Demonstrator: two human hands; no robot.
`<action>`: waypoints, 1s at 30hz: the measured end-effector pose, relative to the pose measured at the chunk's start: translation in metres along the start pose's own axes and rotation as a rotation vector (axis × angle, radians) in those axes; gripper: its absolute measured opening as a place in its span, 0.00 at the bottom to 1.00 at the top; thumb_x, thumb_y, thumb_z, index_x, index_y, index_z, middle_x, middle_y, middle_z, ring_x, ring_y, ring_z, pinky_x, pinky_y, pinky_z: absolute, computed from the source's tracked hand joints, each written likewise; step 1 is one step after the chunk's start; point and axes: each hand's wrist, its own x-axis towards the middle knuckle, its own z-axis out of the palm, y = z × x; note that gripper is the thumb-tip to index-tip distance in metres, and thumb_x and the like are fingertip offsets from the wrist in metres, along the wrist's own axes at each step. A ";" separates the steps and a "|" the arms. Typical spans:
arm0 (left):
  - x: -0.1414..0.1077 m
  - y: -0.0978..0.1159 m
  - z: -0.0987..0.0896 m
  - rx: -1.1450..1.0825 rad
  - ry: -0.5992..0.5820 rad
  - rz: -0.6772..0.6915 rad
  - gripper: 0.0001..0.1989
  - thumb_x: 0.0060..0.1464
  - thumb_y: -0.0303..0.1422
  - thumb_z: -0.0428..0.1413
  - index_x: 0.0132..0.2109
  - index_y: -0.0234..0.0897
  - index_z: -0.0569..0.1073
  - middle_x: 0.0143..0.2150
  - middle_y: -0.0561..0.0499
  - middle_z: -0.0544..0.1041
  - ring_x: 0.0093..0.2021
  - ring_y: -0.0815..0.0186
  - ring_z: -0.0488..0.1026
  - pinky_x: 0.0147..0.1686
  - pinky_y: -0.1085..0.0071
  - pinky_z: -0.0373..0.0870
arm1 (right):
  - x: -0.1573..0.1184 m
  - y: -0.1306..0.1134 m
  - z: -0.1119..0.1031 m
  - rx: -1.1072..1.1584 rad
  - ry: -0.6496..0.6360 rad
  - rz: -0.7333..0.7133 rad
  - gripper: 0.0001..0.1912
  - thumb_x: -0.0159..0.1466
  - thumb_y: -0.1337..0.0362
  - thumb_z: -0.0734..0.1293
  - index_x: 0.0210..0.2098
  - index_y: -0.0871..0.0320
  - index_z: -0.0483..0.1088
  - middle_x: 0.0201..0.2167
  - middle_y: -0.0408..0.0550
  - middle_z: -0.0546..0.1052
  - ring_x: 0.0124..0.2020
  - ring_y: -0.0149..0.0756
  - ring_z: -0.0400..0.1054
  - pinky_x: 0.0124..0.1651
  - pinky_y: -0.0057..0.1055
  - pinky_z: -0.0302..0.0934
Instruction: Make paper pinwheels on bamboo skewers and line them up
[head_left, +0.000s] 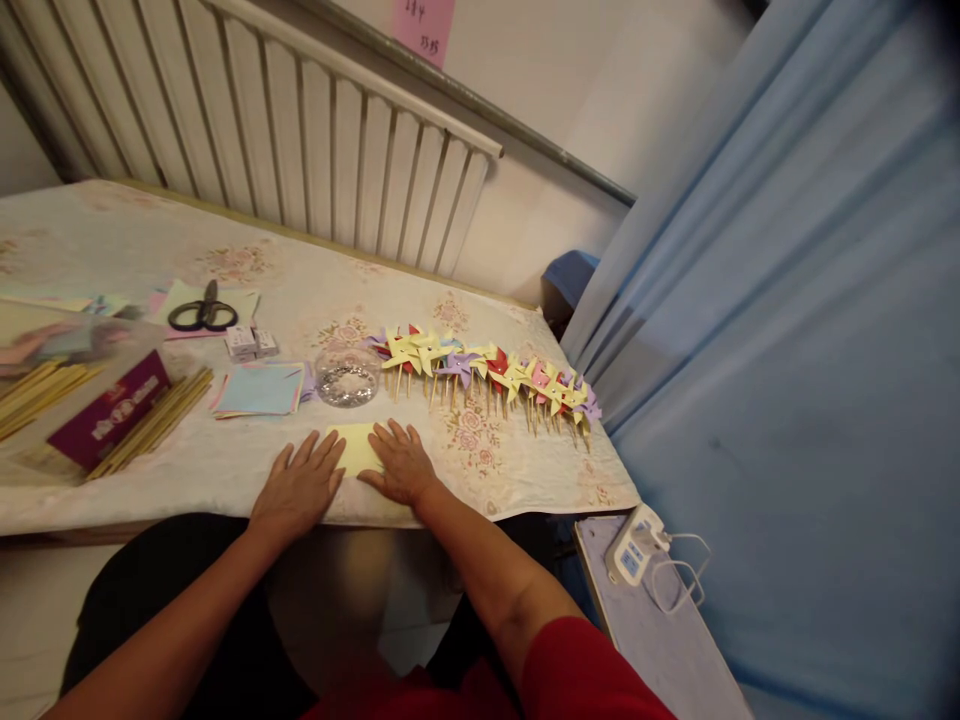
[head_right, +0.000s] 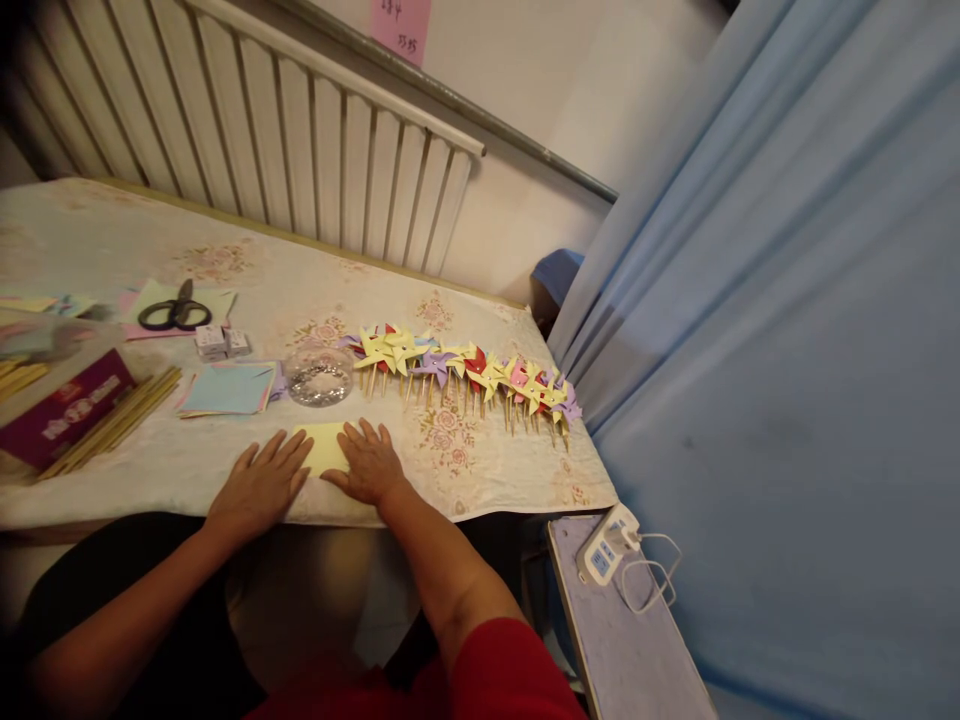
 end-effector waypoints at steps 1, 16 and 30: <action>0.000 0.000 0.000 0.003 -0.001 0.001 0.26 0.65 0.37 0.42 0.66 0.38 0.69 0.71 0.41 0.64 0.72 0.46 0.53 0.67 0.42 0.50 | 0.000 0.000 0.000 -0.001 -0.001 0.002 0.38 0.69 0.39 0.58 0.68 0.59 0.57 0.71 0.55 0.59 0.73 0.52 0.46 0.72 0.57 0.43; 0.001 0.000 0.001 0.062 -0.067 -0.015 0.28 0.67 0.37 0.40 0.69 0.35 0.64 0.73 0.43 0.59 0.74 0.48 0.50 0.68 0.45 0.46 | -0.034 -0.008 0.002 0.000 0.003 0.020 0.37 0.69 0.42 0.61 0.69 0.59 0.56 0.71 0.55 0.60 0.74 0.51 0.46 0.72 0.55 0.42; -0.001 0.000 -0.010 -0.054 0.003 -0.202 0.28 0.68 0.36 0.37 0.68 0.27 0.63 0.72 0.38 0.61 0.74 0.53 0.52 0.70 0.54 0.50 | -0.063 -0.009 0.015 -0.026 0.069 0.017 0.36 0.69 0.45 0.63 0.69 0.58 0.56 0.71 0.56 0.60 0.73 0.52 0.46 0.72 0.56 0.41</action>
